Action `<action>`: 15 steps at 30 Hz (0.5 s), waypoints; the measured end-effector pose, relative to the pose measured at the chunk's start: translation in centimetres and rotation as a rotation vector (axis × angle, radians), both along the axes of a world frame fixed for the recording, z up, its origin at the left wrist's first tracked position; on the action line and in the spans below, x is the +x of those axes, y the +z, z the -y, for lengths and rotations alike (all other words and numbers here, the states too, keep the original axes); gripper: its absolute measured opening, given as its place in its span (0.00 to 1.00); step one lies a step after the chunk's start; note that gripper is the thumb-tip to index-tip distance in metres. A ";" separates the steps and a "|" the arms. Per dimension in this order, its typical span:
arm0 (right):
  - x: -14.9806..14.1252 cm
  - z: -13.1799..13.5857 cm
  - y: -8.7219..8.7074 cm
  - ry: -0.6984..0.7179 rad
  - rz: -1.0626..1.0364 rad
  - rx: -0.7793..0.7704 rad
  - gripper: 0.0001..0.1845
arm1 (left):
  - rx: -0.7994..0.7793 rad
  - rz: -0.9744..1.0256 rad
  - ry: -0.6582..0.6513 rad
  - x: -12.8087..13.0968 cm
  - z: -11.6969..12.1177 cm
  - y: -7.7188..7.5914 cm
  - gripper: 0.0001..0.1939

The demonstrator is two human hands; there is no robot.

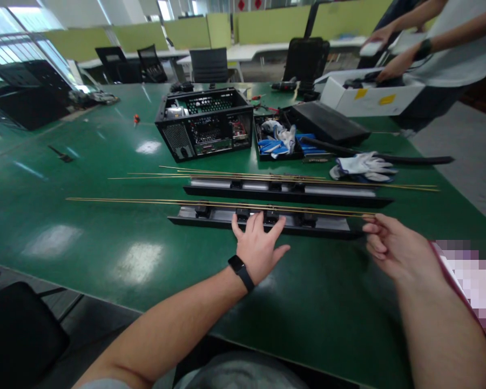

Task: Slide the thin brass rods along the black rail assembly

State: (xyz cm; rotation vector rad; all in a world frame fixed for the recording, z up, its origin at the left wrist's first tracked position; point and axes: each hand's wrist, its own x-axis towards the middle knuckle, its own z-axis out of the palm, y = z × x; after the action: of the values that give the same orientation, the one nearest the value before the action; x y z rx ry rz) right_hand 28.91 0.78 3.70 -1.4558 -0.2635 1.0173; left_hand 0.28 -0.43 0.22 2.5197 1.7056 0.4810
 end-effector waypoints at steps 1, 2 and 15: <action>0.0 0.0 -0.1 0.004 -0.001 0.009 0.11 | 0.002 0.002 -0.001 0.0 0.0 0.0 0.34; 0.0 0.1 -0.2 0.010 0.000 0.014 0.11 | 0.005 0.003 -0.001 0.0 0.0 -0.1 0.34; -1.9 0.8 0.6 0.075 -0.016 -0.001 0.08 | 0.034 -0.001 0.003 0.0 0.2 -0.6 0.34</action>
State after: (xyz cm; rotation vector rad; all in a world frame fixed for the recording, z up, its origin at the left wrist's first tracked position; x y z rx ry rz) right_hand 27.03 -0.02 4.31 -1.4471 -0.3081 1.0893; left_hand 0.32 -0.65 -0.39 2.5416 1.7168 0.5133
